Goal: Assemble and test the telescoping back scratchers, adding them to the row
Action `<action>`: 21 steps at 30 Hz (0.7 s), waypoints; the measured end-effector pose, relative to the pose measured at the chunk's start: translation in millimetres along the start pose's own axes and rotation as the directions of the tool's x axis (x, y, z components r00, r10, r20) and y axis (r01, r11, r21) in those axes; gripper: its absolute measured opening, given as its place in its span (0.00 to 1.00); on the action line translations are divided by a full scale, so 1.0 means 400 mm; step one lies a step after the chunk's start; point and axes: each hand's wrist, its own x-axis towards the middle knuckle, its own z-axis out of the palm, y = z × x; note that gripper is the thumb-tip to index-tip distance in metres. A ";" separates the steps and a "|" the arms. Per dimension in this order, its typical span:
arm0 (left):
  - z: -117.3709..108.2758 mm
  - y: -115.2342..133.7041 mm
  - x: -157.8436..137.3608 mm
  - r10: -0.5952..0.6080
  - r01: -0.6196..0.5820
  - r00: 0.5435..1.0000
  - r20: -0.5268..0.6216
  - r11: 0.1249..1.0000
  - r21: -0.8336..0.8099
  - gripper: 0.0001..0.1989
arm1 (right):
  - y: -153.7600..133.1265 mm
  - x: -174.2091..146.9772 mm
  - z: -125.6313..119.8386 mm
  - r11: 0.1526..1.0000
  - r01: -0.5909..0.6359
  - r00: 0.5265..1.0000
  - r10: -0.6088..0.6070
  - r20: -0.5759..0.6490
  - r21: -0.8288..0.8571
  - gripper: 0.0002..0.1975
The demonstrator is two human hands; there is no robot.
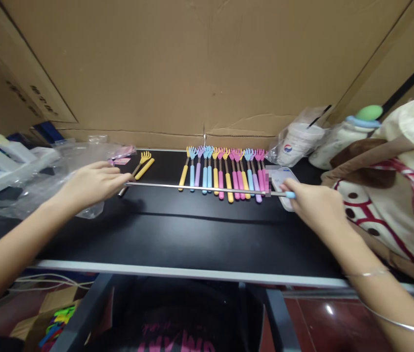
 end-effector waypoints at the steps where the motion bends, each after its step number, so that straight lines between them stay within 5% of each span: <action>1: -0.009 0.018 0.019 0.018 -0.019 0.999 -0.028 1.000 -0.023 0.14 | -0.027 0.000 -0.011 0.999 0.046 0.999 -0.045 -0.015 0.015 0.15; 7: -0.055 0.100 0.101 0.017 -0.029 0.994 -0.110 0.994 -0.103 0.12 | -0.150 0.013 -0.064 0.989 0.149 0.986 -0.147 -0.084 0.021 0.15; 14: -0.094 0.186 0.179 0.044 -0.054 0.998 -0.040 0.949 -0.310 0.08 | -0.280 0.023 -0.136 0.940 0.319 0.947 -0.320 -0.015 0.118 0.16; 21: -0.102 0.206 0.207 0.069 -0.079 0.997 -0.040 0.933 -0.352 0.06 | -0.337 0.027 -0.150 0.900 0.405 0.914 -0.403 -0.045 0.161 0.16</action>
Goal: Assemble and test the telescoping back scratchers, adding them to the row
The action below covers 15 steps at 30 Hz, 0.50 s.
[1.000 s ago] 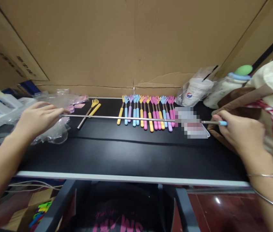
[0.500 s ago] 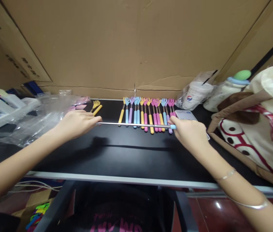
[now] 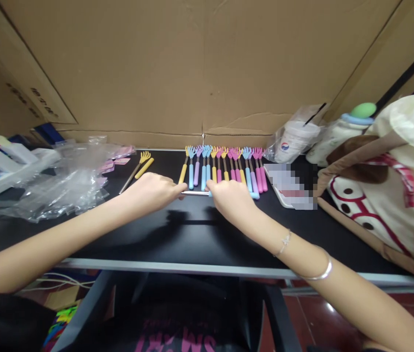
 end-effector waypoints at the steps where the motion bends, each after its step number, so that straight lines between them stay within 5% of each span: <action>1: 0.004 -0.001 0.000 -0.004 0.004 1.000 -0.001 1.000 0.004 0.06 | -0.001 0.002 0.002 1.000 0.001 1.000 -0.001 -0.003 -0.001 0.17; 7: 0.029 -0.017 -0.014 -0.004 0.008 0.999 -0.052 0.996 0.085 0.09 | 0.020 -0.007 0.014 0.999 -0.014 0.998 0.012 -0.061 -0.030 0.18; 15: 0.030 -0.113 -0.133 -0.031 0.061 0.991 -0.133 0.972 0.227 0.13 | 0.195 -0.087 0.061 0.977 -0.114 0.982 0.083 -0.172 -0.178 0.15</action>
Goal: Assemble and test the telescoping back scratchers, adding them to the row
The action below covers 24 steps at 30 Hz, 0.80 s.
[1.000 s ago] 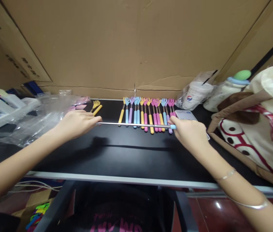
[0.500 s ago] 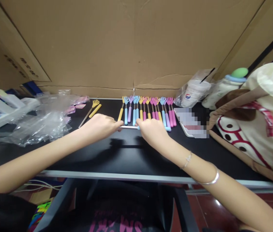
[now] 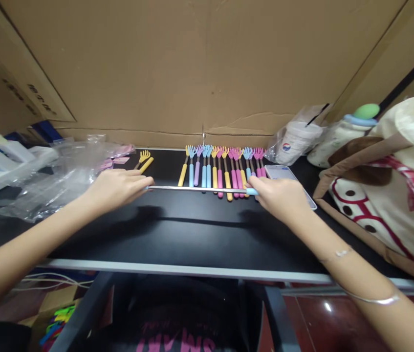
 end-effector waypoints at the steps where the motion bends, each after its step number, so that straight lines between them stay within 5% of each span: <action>1: 0.001 -0.011 -0.010 0.008 -0.008 1.000 -0.008 1.000 0.027 0.14 | 0.020 -0.007 0.005 1.000 0.005 1.000 -0.006 -0.023 -0.027 0.15; 8: 0.014 -0.099 -0.061 -0.053 0.053 0.999 -0.006 0.987 0.149 0.15 | 0.168 -0.035 0.071 0.978 -0.098 0.966 0.049 -0.254 -0.184 0.16; 14: 0.015 -0.135 -0.069 -0.125 0.124 0.992 0.018 0.991 0.055 0.15 | 0.257 -0.057 0.117 0.956 -0.041 0.883 -0.101 -0.457 -0.289 0.12; 20: 0.023 -0.140 -0.060 -0.115 0.113 0.993 0.015 0.990 0.088 0.16 | 0.272 -0.077 0.101 0.978 -0.100 0.966 0.051 -0.255 -0.183 0.11; 24: 0.023 -0.143 -0.072 -0.077 0.074 0.997 0.008 0.982 0.175 0.16 | 0.275 -0.084 0.102 0.964 -0.189 0.972 0.157 -0.174 -0.188 0.11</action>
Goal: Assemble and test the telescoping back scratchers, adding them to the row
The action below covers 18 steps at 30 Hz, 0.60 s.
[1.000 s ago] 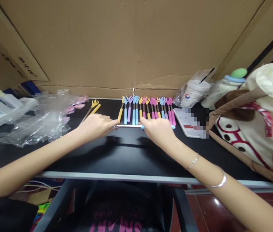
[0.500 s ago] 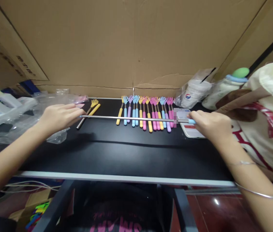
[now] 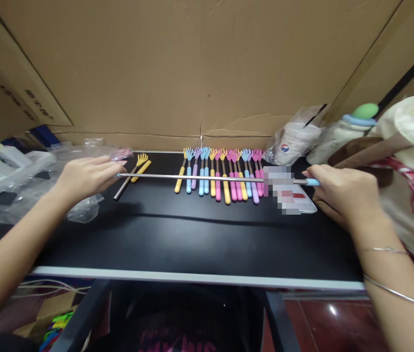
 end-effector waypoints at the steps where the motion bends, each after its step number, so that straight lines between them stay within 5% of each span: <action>1: -0.001 -0.002 -0.003 0.003 -0.003 1.000 0.002 1.000 0.019 0.15 | -0.001 0.000 -0.001 1.000 -0.011 1.000 0.011 0.011 -0.005 0.12; 7: 0.002 -0.028 -0.026 -0.005 0.002 0.999 0.054 0.999 0.048 0.15 | 0.012 0.001 0.001 0.997 -0.080 0.977 0.075 0.200 0.017 0.14; 12: 0.007 -0.072 -0.088 -0.054 0.045 0.996 0.078 0.993 0.105 0.15 | 0.069 -0.020 0.045 0.976 -0.211 0.875 0.212 0.436 -0.051 0.16; 18: 0.017 -0.106 -0.137 -0.117 0.096 0.990 0.084 0.971 0.217 0.17 | 0.094 -0.039 0.065 0.972 -0.235 0.866 0.210 0.454 -0.001 0.17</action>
